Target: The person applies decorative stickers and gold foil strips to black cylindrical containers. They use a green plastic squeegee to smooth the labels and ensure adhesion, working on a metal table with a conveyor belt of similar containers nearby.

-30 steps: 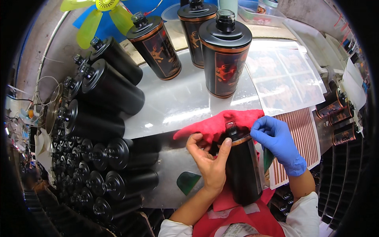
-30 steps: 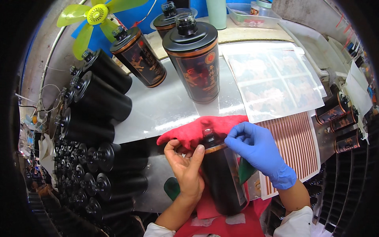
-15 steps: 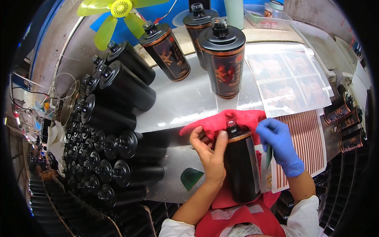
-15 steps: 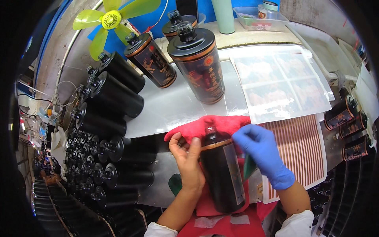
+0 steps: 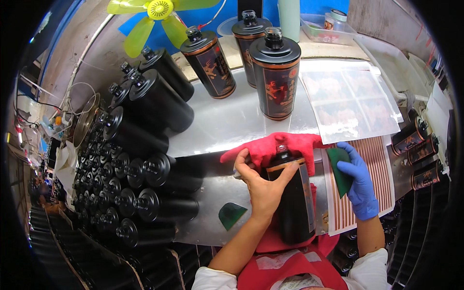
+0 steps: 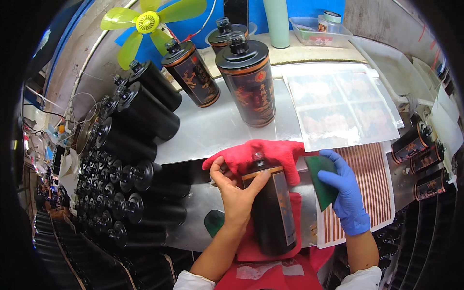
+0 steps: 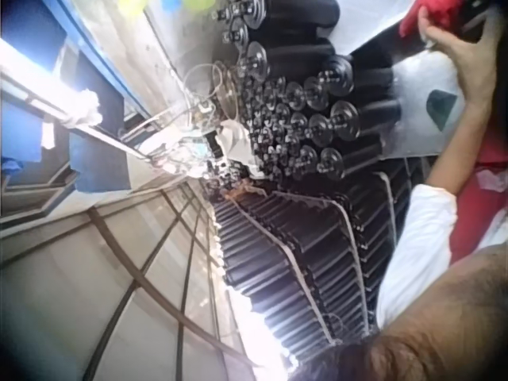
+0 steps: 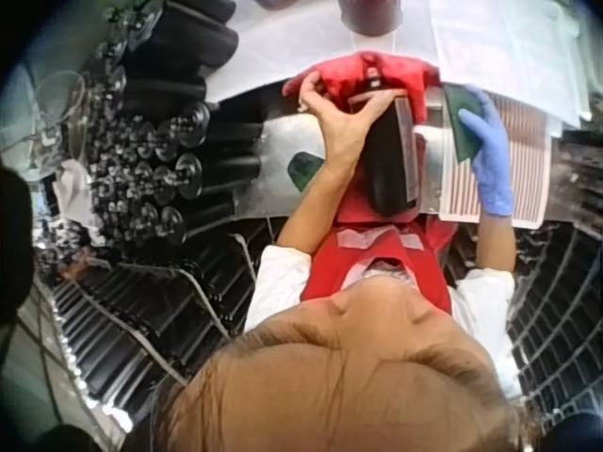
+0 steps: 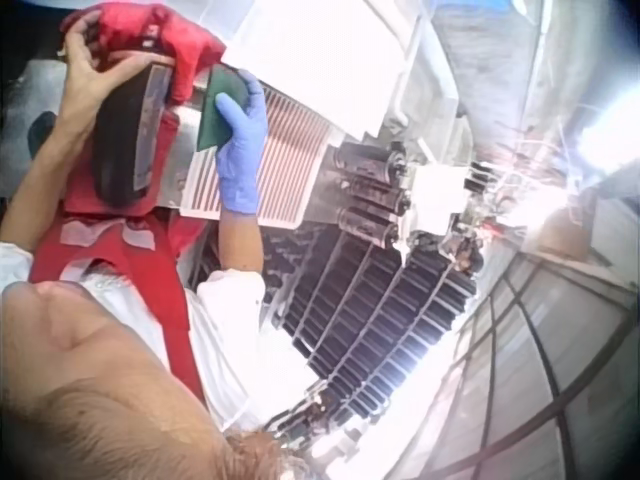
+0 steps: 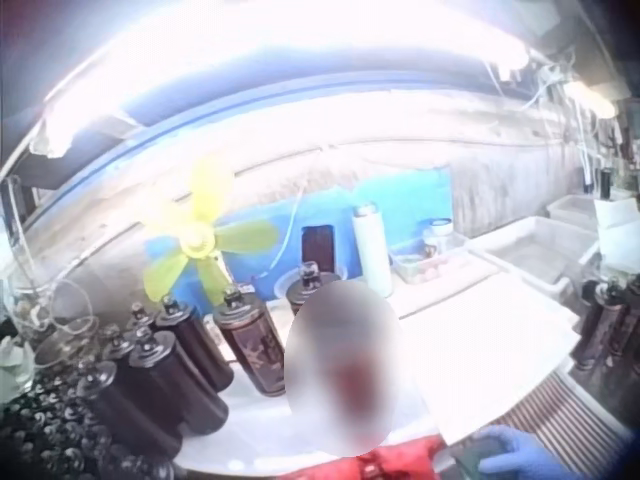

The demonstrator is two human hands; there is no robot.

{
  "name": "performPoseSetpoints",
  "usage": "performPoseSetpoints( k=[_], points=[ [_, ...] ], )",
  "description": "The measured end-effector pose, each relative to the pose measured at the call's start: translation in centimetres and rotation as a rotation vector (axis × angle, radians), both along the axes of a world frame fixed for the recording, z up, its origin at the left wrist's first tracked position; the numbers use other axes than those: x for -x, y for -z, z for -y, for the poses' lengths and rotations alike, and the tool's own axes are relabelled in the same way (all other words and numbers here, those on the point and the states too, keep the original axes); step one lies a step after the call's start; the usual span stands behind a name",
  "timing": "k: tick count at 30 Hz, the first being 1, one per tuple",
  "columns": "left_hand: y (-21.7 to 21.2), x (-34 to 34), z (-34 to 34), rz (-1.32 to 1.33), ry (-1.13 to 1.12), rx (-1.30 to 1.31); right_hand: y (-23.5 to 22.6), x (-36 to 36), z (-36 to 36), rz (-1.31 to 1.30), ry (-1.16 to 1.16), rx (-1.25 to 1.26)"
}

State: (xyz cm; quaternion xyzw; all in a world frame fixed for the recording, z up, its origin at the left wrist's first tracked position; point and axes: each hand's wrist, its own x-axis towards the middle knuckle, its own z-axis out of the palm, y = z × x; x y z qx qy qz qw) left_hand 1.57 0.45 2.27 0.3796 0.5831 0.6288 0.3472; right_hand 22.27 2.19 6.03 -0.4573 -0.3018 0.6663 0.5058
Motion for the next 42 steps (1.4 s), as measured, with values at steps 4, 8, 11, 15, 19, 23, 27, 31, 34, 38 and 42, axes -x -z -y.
performPoseSetpoints(
  k=[4,8,11,15,19,23,27,31,34,38,42],
  points=[
    [-1.0,0.7,0.1,0.48,0.057,-0.043,-1.2,0.8,-0.2,-0.05,0.018,-0.004],
    [-0.1,0.0,-0.1,0.135,-0.006,0.022,-0.9,1.4,0.3,-0.041,-0.041,0.004],
    [0.4,-0.1,-0.5,0.099,-0.011,-0.01,-1.1,2.1,0.6,0.014,-0.047,-0.004],
    [0.3,-0.4,-0.4,-0.003,-0.012,0.01,-0.9,2.5,0.7,0.094,-0.028,-0.035],
    [-2.2,0.5,2.0,-0.154,0.196,0.104,-1.4,2.7,0.5,0.351,0.068,-0.191],
    [-1.6,1.1,7.9,-0.335,0.473,-0.074,-4.0,5.6,1.0,0.686,-0.035,-0.437],
    [0.1,-0.7,10.2,-0.592,0.54,-0.164,-4.9,9.1,1.4,1.099,-0.207,-0.812],
    [-0.3,0.1,9.7,-0.742,0.585,-0.137,-3.0,6.1,0.9,0.893,-0.061,-0.46],
    [-1.1,1.0,9.9,-0.764,0.647,-0.11,-0.5,3.8,1.3,0.744,-0.014,-0.421],
    [-1.1,-0.5,10.4,-1.031,0.571,-0.285,-4.5,7.5,1.7,0.87,-0.137,-0.538],
    [0.7,1.3,10.2,-0.964,0.624,-0.193,-3.7,8.0,1.5,0.836,-0.153,-0.521]
  ],
)
